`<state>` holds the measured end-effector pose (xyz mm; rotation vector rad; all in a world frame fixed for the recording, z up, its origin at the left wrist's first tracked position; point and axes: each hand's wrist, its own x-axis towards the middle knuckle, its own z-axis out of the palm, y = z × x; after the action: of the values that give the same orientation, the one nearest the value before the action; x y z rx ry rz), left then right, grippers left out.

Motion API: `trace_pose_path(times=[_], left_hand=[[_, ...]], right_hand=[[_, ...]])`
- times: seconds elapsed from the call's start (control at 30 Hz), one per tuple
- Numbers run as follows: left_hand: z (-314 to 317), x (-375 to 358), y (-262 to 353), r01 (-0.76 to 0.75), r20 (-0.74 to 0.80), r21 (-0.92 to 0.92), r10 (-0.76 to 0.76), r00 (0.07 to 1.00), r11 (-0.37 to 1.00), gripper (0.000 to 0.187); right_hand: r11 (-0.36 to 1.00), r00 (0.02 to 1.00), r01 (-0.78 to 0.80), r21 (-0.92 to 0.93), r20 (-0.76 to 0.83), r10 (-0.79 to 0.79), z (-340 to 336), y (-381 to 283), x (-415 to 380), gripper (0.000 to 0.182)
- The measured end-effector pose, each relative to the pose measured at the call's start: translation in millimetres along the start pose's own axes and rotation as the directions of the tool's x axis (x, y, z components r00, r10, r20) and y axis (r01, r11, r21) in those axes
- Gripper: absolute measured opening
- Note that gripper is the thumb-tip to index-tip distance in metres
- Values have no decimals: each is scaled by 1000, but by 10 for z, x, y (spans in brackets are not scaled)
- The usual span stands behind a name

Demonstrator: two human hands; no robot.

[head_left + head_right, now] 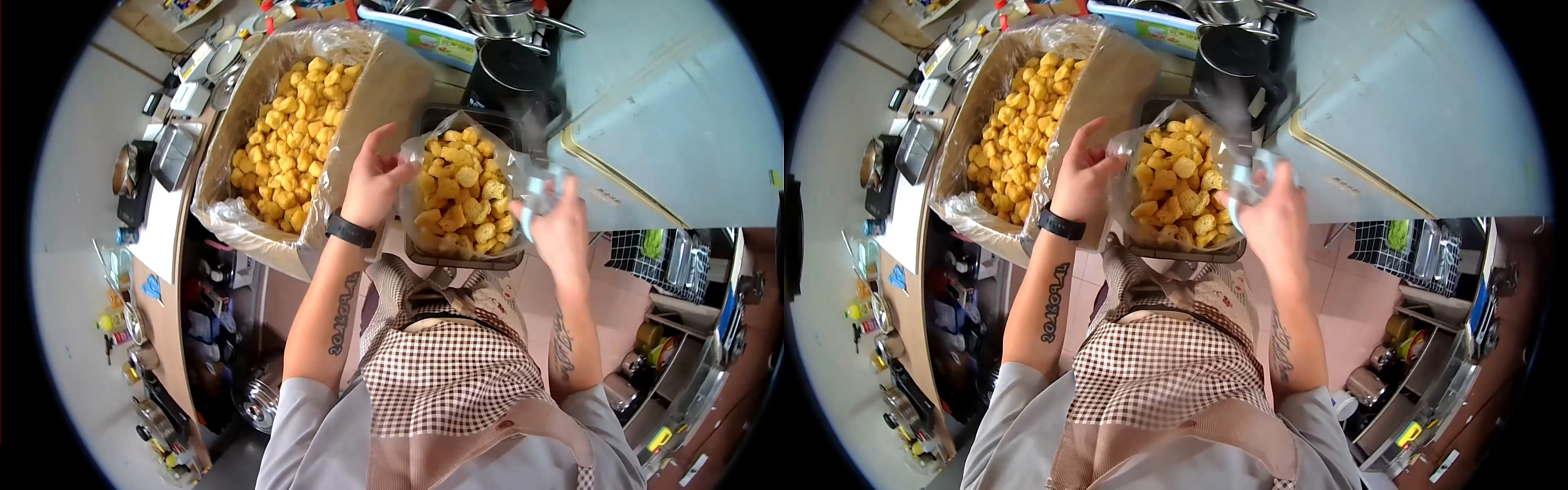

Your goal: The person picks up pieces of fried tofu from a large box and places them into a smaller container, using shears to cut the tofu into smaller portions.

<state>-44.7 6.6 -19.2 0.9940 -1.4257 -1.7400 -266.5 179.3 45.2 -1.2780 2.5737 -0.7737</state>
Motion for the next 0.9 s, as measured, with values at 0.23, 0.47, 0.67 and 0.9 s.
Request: trace_pose_path(times=[0.23,0.47,0.67,0.9], left_hand=[[-267,-13,263,-75,70,-343,105,992,936,62],[-455,-201,273,-24,94,-138,37,995,990,55],[-455,-371,533,-334,44,655,408,912,677,56],[-331,-524,883,-679,411,565,554,724,469,33]], right_hand=[[509,941,-112,853,-74,330,-53,542,135,20],[71,855,-81,994,32,517,-4,670,-136,27],[297,827,54,953,-209,521,14,607,-321,24],[352,942,119,928,-218,255,-284,338,-877,26]])
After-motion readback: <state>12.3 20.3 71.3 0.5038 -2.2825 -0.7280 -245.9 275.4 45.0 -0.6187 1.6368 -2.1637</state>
